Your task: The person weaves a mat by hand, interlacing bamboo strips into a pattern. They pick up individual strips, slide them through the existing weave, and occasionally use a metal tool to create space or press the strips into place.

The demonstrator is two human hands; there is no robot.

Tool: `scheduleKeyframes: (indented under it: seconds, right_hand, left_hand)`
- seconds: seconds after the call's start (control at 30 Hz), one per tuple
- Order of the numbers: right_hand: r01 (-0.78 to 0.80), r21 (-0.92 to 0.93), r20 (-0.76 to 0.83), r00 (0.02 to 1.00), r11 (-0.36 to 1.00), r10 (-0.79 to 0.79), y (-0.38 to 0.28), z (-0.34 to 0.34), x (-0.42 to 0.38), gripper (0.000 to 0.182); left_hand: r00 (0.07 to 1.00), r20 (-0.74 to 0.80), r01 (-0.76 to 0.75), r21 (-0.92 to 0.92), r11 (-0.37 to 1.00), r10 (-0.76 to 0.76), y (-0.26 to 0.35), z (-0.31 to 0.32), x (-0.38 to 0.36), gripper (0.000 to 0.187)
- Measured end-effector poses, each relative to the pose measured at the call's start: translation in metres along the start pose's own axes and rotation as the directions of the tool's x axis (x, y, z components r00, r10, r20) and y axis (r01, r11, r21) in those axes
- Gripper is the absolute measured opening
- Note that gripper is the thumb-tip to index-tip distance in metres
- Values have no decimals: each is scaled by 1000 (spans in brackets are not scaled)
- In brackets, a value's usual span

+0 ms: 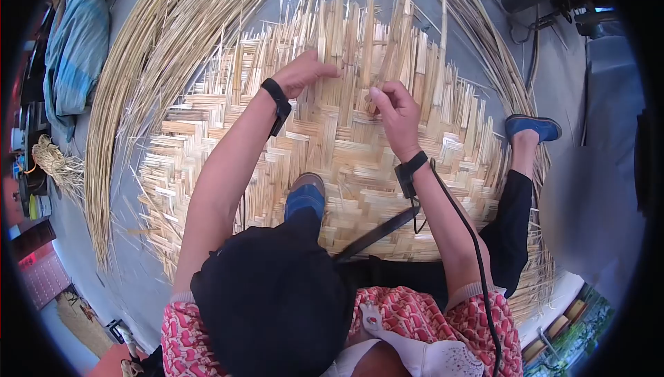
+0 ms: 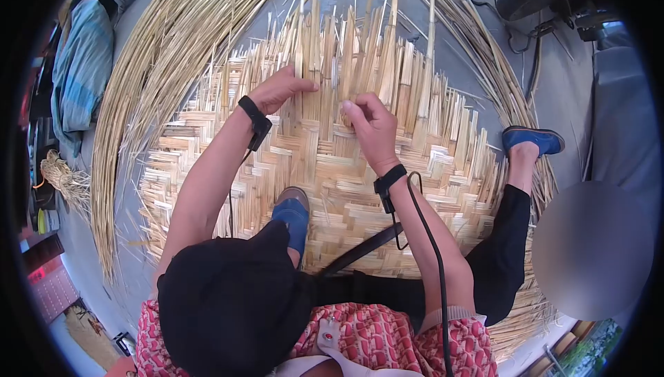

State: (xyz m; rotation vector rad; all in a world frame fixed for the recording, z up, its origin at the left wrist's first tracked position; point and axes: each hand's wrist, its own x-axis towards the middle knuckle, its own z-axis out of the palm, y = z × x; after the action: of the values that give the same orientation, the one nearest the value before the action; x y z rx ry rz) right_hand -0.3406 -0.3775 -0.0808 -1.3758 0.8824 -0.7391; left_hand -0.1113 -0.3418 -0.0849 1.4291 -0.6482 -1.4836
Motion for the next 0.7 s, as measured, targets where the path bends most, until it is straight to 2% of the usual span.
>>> scheduleKeyframes:
  seconds: [0.03,0.07,0.13,0.27,0.33,0.37,0.4,0.47,0.5,0.53,0.6,0.63,0.67,0.7]
  right_hand:
    - [-27,63,-23,999,998,29,-1,2,0,17]
    - [-30,63,-22,999,998,32,5,2,1,17]
    - [-7,-31,-56,998,999,5,16,7,3,18]
    - [-34,-99,-93,995,995,25,21,22,17,15]
    - [166,-472,122,985,866,-122,13,27,34,11]
    - [241,-573,250,962,784,-113,6,27,41,14]
    - [235,-575,243,964,783,-111,7,29,48,14]
    - [352,-617,404,909,704,-100,7,31,59,14]
    - [333,-653,432,901,680,-27,1,33,63,15]
    - [330,-657,427,904,678,-27,-3,31,63,15]
    - [189,-673,331,941,715,63,-9,29,63,20]
    - [196,-674,339,939,712,63,-8,27,62,20]
    - [103,-603,234,971,791,52,-6,22,59,24]
    - [17,-514,123,991,858,55,-3,18,57,28]
  left_hand:
    - [997,71,-11,31,999,9,1,1,-3,40]
    - [997,71,-9,29,1000,7,-1,4,-4,40]
    - [998,40,-57,224,973,49,-8,5,-4,51]
    - [1000,-20,-4,211,977,9,-22,2,-11,57]
    - [966,111,-231,-39,972,234,-22,2,-14,60]
    - [954,149,-274,82,958,260,-22,-3,-15,62]
    - [953,157,-273,82,959,258,-22,-10,-20,62]
    - [977,173,-131,51,990,120,-21,-18,-31,60]
    - [987,129,-83,-92,992,94,-21,-15,-38,60]
    - [986,136,-83,-91,992,95,-21,-11,-43,60]
    - [987,85,-120,-148,982,133,-20,-7,-52,68]
    - [989,113,-82,-123,989,95,-21,-11,-49,59]
    - [989,105,-86,-129,988,100,-19,-12,-46,59]
    - [987,134,-87,2,996,86,-15,-11,-43,54]
